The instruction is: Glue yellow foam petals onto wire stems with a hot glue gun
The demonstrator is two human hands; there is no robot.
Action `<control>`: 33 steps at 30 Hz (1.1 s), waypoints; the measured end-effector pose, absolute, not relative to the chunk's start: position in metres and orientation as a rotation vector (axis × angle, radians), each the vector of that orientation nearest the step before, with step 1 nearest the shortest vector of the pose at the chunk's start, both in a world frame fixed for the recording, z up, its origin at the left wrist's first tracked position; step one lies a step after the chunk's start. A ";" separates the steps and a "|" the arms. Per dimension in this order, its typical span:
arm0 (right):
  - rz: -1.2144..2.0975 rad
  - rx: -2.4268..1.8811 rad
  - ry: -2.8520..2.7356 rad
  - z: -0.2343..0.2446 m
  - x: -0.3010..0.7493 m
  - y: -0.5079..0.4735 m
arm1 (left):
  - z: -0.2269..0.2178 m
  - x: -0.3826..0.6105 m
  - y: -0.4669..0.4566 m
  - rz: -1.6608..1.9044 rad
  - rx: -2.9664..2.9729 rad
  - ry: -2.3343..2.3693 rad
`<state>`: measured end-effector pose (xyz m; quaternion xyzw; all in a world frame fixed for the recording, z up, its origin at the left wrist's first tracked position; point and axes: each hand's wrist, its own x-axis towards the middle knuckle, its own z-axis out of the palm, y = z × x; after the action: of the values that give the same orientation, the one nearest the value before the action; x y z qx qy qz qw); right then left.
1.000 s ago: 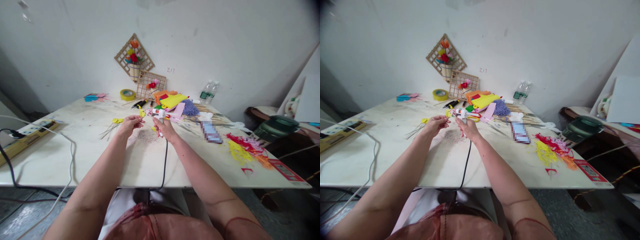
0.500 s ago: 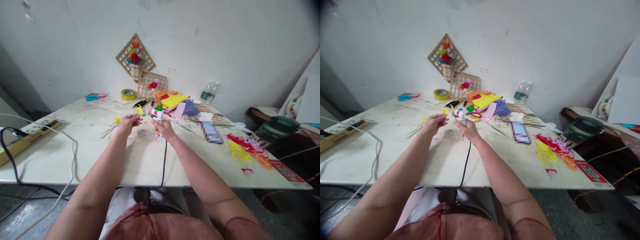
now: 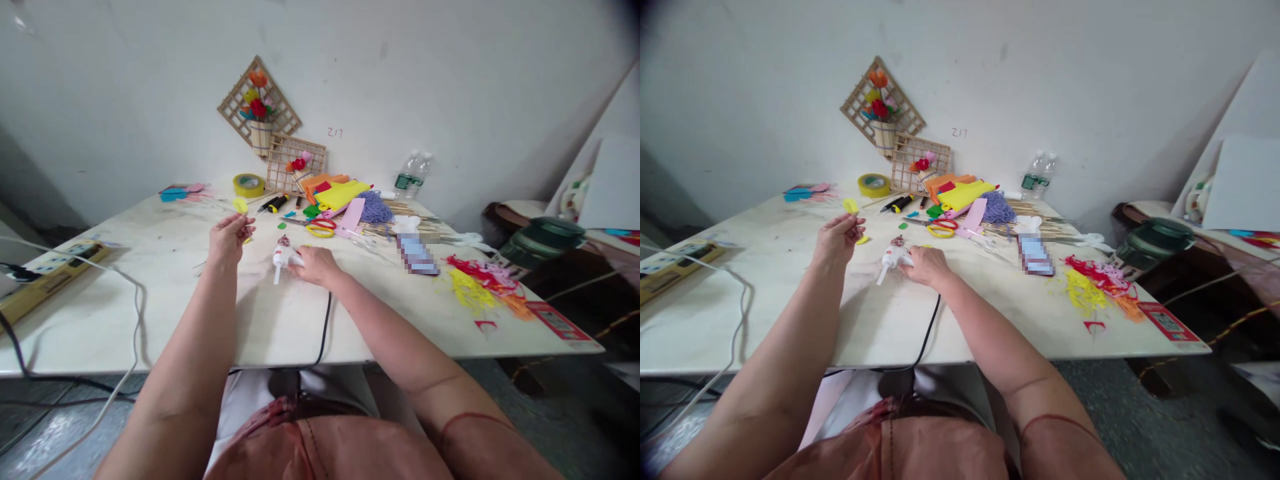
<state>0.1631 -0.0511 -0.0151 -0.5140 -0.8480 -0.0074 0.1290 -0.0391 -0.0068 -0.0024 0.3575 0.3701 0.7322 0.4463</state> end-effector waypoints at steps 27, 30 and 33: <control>-0.111 -2.148 -2.030 0.004 0.265 0.004 | -0.001 -0.002 -0.014 1.555 1.065 0.853; -0.067 -2.230 -1.950 0.003 0.284 0.008 | -0.003 -0.002 -0.012 1.531 1.088 0.844; -0.056 -2.280 -1.838 0.002 0.297 0.009 | -0.005 -0.004 -0.010 1.519 1.098 0.833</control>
<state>0.2972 0.0089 0.0021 -0.7740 -0.6240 -0.0189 0.1058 -0.0040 -0.0104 -0.0051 0.4578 0.3473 0.6333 0.5185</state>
